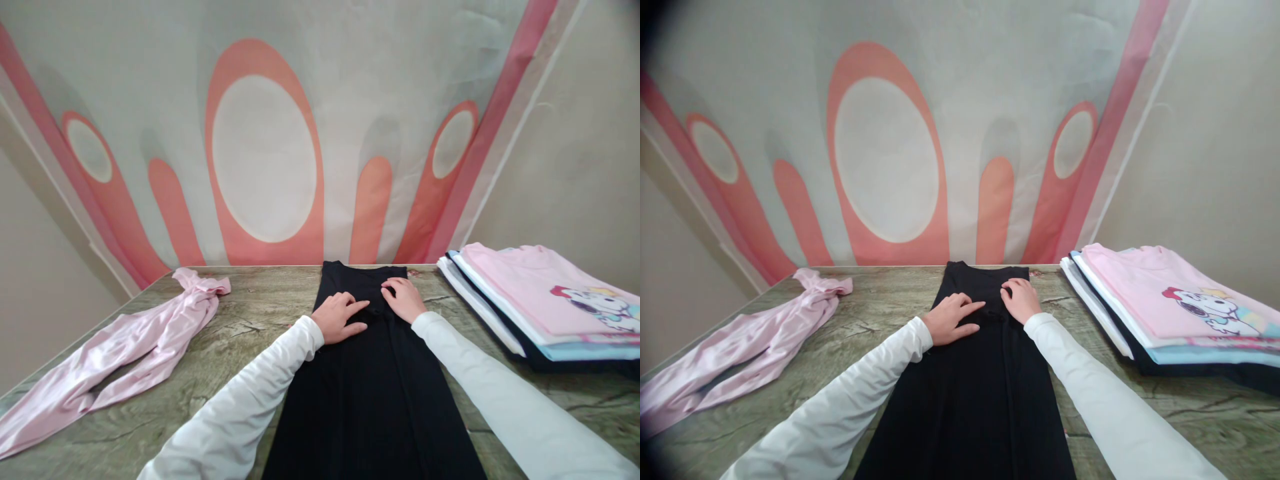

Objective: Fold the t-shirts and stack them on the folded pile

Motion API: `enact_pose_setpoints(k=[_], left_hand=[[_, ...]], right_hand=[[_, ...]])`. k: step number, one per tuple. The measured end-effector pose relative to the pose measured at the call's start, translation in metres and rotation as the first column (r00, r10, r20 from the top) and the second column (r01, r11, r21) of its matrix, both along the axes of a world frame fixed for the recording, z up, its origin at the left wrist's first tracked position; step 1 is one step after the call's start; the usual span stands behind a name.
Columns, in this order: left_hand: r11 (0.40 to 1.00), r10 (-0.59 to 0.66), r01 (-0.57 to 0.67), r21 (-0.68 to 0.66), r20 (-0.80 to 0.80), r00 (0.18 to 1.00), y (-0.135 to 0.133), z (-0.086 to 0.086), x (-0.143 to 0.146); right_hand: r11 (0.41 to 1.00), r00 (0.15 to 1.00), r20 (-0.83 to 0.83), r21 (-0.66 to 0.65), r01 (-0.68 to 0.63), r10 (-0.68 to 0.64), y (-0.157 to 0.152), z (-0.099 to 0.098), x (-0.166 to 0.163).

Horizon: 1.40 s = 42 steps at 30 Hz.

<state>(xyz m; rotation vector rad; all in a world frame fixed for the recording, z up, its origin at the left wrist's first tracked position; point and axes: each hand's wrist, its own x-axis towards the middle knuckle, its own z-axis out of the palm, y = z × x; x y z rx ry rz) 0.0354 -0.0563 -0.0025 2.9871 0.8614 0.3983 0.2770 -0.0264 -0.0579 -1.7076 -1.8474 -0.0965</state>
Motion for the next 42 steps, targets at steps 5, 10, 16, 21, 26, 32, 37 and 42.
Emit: enact_pose_setpoints(k=[5, 10, 16, 21, 26, 32, 37, 42], left_hand=[[0.993, 0.1, -0.1, -0.066, -0.007, 0.995, -0.001, -0.012, -0.035], [0.968, 0.218, -0.223, -0.115, -0.053, 0.975, -0.011, -0.02, -0.058], [0.929, 0.318, -0.284, -0.238, 0.116, 0.941, -0.03, -0.013, -0.062], [0.806, 0.484, -0.262, -0.531, 0.337, 0.807, -0.035, -0.007, -0.074], [0.598, 0.516, -0.108, -0.794, 0.278, 0.81, -0.04, 0.004, -0.08], [0.67, 0.198, 0.02, -0.742, 0.205, 0.959, -0.064, 0.021, -0.083], [0.634, 0.213, -0.078, -0.77, 0.077, 0.974, -0.082, 0.022, -0.093], [0.573, 0.303, -0.14, -0.807, 0.05, 0.952, -0.113, 0.023, -0.085]], right_hand=[[1.0, 1.0, -0.018, -0.018, -0.009, 0.009, 0.0, -0.001, 0.0], [1.0, 0.999, -0.046, 0.004, -0.013, 0.013, 0.002, -0.004, 0.002], [0.997, 0.995, -0.1, 0.076, -0.013, 0.021, 0.009, -0.01, 0.008], [0.992, 0.989, -0.146, 0.124, 0.025, -0.007, 0.014, -0.011, 0.013], [0.988, 0.982, -0.184, 0.136, 0.078, -0.052, 0.015, -0.012, 0.016], [0.993, 0.982, -0.178, 0.093, 0.075, -0.058, 0.013, -0.01, 0.017], [0.999, 0.99, -0.142, 0.038, 0.013, -0.007, 0.014, -0.009, 0.019], [0.993, 0.984, -0.134, 0.012, -0.115, 0.116, 0.022, -0.008, 0.016]])
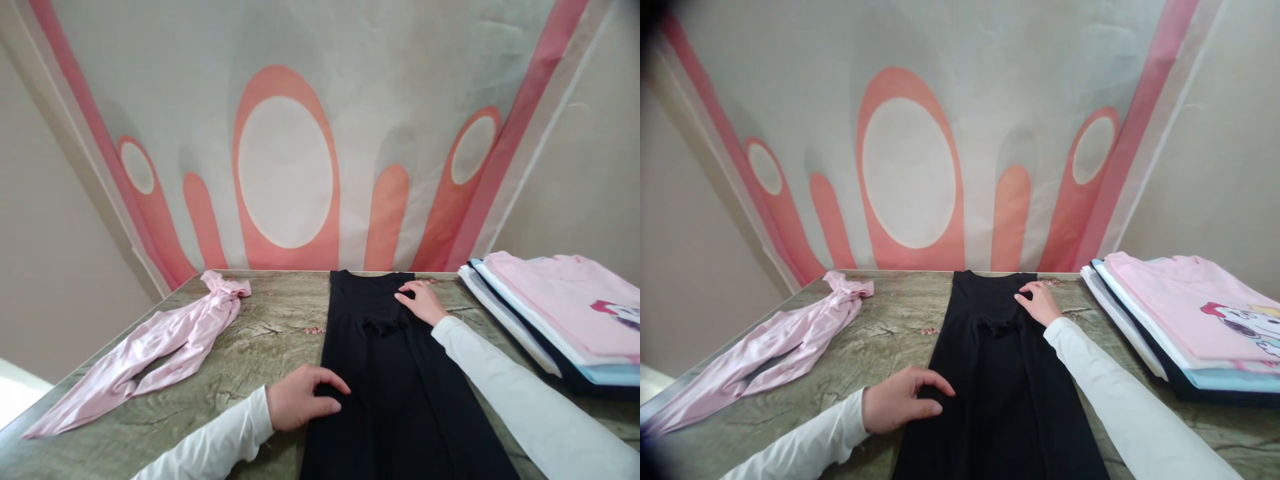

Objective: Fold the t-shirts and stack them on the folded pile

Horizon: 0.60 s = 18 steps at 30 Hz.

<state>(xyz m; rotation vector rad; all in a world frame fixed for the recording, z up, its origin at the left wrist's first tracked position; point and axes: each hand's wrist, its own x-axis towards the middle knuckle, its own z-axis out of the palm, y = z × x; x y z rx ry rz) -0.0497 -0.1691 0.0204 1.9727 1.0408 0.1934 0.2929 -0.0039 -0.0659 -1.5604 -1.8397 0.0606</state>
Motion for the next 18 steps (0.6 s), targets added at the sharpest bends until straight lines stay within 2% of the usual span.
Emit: enact_pose_setpoints(k=[2, 4, 5, 7, 8, 9, 10, 11, 12, 13, 15, 18], left_hand=[[0.998, 0.005, -0.005, -0.066, -0.004, 1.0, -0.013, 0.001, 0.007], [0.978, -0.048, 0.051, -0.202, 0.019, 0.999, -0.02, 0.002, 0.011], [0.946, -0.095, 0.105, -0.307, 0.044, 0.994, -0.02, 0.003, 0.011], [0.821, -0.183, 0.211, -0.53, 0.107, 0.977, -0.013, 0.003, 0.005], [0.765, -0.19, 0.228, -0.602, 0.128, 0.973, -0.005, 0.003, 0.001], [0.747, -0.159, 0.211, -0.631, 0.137, 0.978, 0.005, 0.002, -0.005], [0.772, -0.09, 0.155, -0.616, 0.136, 0.987, 0.017, 0.0, -0.01], [0.83, 0.028, 0.057, -0.554, 0.142, 0.989, 0.031, -0.003, -0.015], [0.878, 0.169, -0.071, -0.473, 0.169, 0.971, 0.045, -0.006, -0.02], [0.897, 0.307, -0.205, -0.392, 0.218, 0.926, 0.061, -0.01, -0.023], [0.851, 0.511, -0.407, -0.333, 0.339, 0.79, 0.093, -0.019, -0.026], [0.707, 0.703, -0.591, -0.389, 0.476, 0.528, 0.139, -0.03, -0.021]], right_hand=[[0.997, 0.998, -0.002, -0.025, -0.067, 0.067, 0.005, 0.002, -0.004], [0.992, 0.993, 0.005, -0.047, -0.114, 0.115, 0.01, 0.005, -0.008], [0.989, 0.991, 0.013, -0.061, -0.132, 0.133, 0.012, 0.007, -0.01], [0.982, 0.985, 0.038, -0.093, -0.165, 0.169, 0.015, 0.013, -0.012], [0.977, 0.98, 0.053, -0.111, -0.184, 0.191, 0.016, 0.016, -0.012], [0.97, 0.975, 0.068, -0.129, -0.204, 0.214, 0.016, 0.019, -0.011], [0.964, 0.968, 0.083, -0.146, -0.222, 0.236, 0.016, 0.022, -0.01], [0.959, 0.963, 0.098, -0.158, -0.234, 0.251, 0.016, 0.024, -0.009], [0.957, 0.96, 0.113, -0.166, -0.237, 0.257, 0.015, 0.027, -0.009], [0.958, 0.959, 0.129, -0.168, -0.231, 0.254, 0.013, 0.029, -0.009], [0.964, 0.957, 0.158, -0.155, -0.217, 0.242, 0.007, 0.034, -0.016], [0.948, 0.935, 0.174, -0.136, -0.288, 0.309, -0.015, 0.043, -0.041]])
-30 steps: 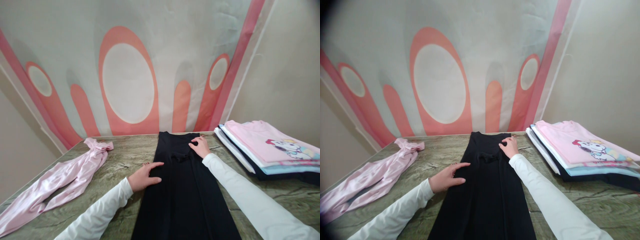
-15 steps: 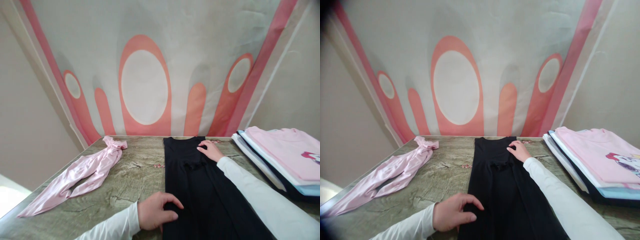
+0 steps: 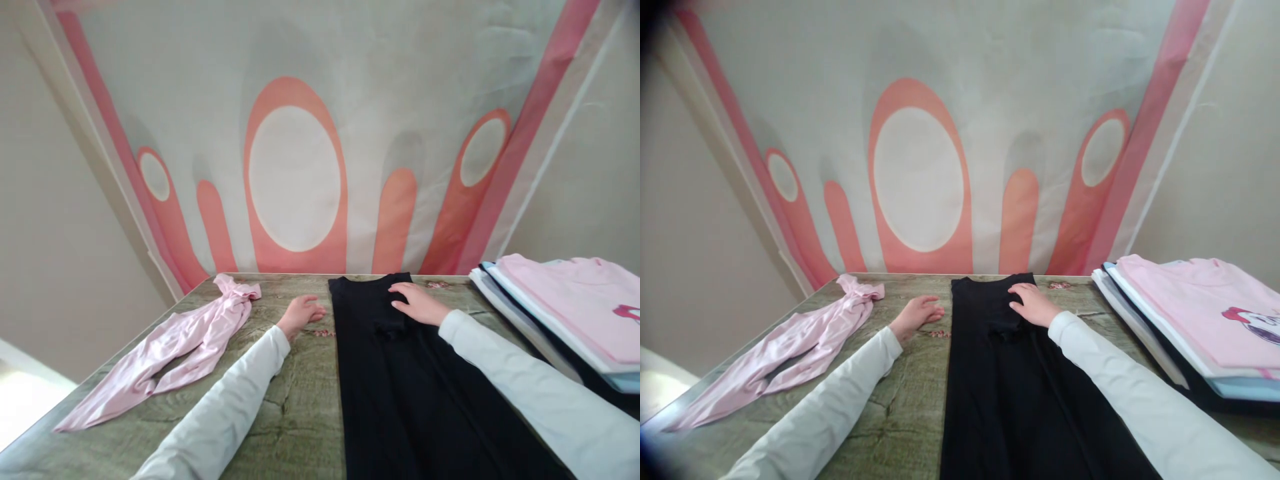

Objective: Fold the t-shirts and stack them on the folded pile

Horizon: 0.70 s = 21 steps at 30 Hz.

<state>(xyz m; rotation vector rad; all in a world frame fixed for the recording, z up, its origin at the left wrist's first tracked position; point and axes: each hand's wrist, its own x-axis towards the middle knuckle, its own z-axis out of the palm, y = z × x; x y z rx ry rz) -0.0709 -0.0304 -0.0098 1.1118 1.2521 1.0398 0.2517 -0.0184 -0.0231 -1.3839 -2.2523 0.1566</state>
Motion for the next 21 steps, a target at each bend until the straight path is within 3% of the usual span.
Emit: enact_pose_setpoints(k=[5, 10, 16, 21], left_hand=[[0.993, 0.113, -0.114, 0.006, 0.065, 0.991, 0.058, -0.008, 0.026], [0.991, 0.131, -0.132, 0.004, 0.115, 0.985, 0.081, -0.016, 0.045], [0.993, 0.066, -0.077, 0.088, 0.125, 0.99, 0.082, -0.023, 0.047], [0.938, -0.011, 0.058, 0.341, -0.139, 0.99, 0.091, -0.029, 0.048]], right_hand=[[0.973, 0.973, 0.005, -0.009, -0.23, 0.23, -0.061, 0.017, -0.06], [0.953, 0.95, 0.081, -0.042, -0.299, 0.302, -0.107, 0.025, -0.089], [0.944, 0.946, 0.064, -0.109, -0.311, 0.319, -0.122, 0.012, -0.091], [0.942, 0.943, 0.062, -0.101, -0.321, 0.328, -0.12, 0.008, -0.09]])
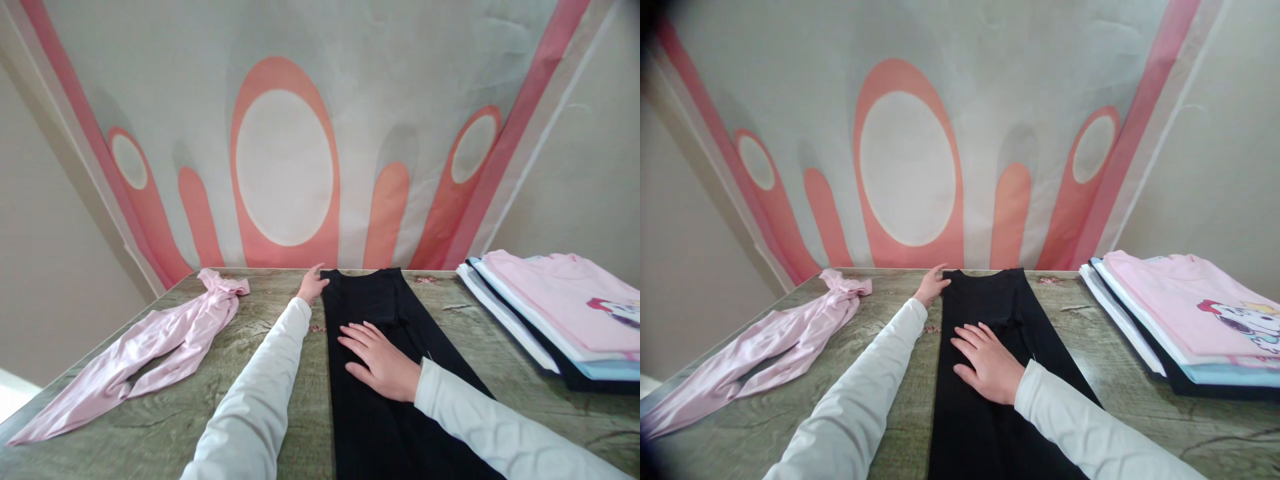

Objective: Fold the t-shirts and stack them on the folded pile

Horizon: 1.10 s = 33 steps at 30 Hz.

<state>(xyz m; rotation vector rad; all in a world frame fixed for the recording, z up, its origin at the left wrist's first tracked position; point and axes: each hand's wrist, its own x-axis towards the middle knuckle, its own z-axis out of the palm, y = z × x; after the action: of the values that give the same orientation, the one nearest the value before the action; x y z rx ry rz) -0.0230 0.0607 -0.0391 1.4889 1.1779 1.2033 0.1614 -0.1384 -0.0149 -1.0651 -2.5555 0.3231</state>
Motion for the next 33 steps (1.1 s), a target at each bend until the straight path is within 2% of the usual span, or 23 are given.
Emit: enact_pose_setpoints(k=[6, 11, 16, 21, 25, 27, 30, 33], left_hand=[[0.994, 0.053, -0.036, 0.104, -0.161, 0.986, 0.012, -0.007, 0.001], [0.978, 0.151, -0.093, 0.187, -0.325, 0.934, 0.01, -0.009, -0.001], [0.959, 0.231, -0.11, 0.26, -0.499, 0.835, 0.0, -0.005, 0.005], [0.951, 0.287, -0.13, 0.281, -0.644, 0.709, -0.007, -0.002, 0.013], [0.934, 0.349, -0.174, 0.312, -0.694, 0.629, -0.009, -0.002, 0.013], [0.919, 0.386, -0.183, 0.348, -0.709, 0.59, -0.01, -0.003, 0.01], [0.885, 0.453, -0.176, 0.43, -0.713, 0.535, -0.012, -0.002, 0.005], [0.865, 0.472, -0.115, 0.488, -0.716, 0.514, -0.019, 0.005, 0.001]], right_hand=[[1.0, 1.0, 0.006, 0.004, 0.002, -0.002, 0.0, 0.001, 0.0], [1.0, 1.0, 0.015, 0.014, 0.009, -0.009, 0.001, 0.0, 0.001], [1.0, 0.997, 0.07, -0.01, -0.013, 0.014, -0.005, 0.004, 0.0], [0.993, 0.997, 0.066, -0.112, -0.036, 0.044, -0.018, 0.012, 0.001], [0.957, 0.983, 0.027, -0.236, -0.169, 0.18, -0.016, 0.024, 0.012], [0.935, 0.975, -0.054, -0.276, -0.222, 0.216, -0.01, 0.029, 0.018], [0.952, 0.957, -0.274, -0.255, -0.171, 0.098, 0.003, 0.033, 0.026], [0.974, 0.899, -0.425, -0.228, 0.003, -0.103, 0.021, 0.032, 0.038]])
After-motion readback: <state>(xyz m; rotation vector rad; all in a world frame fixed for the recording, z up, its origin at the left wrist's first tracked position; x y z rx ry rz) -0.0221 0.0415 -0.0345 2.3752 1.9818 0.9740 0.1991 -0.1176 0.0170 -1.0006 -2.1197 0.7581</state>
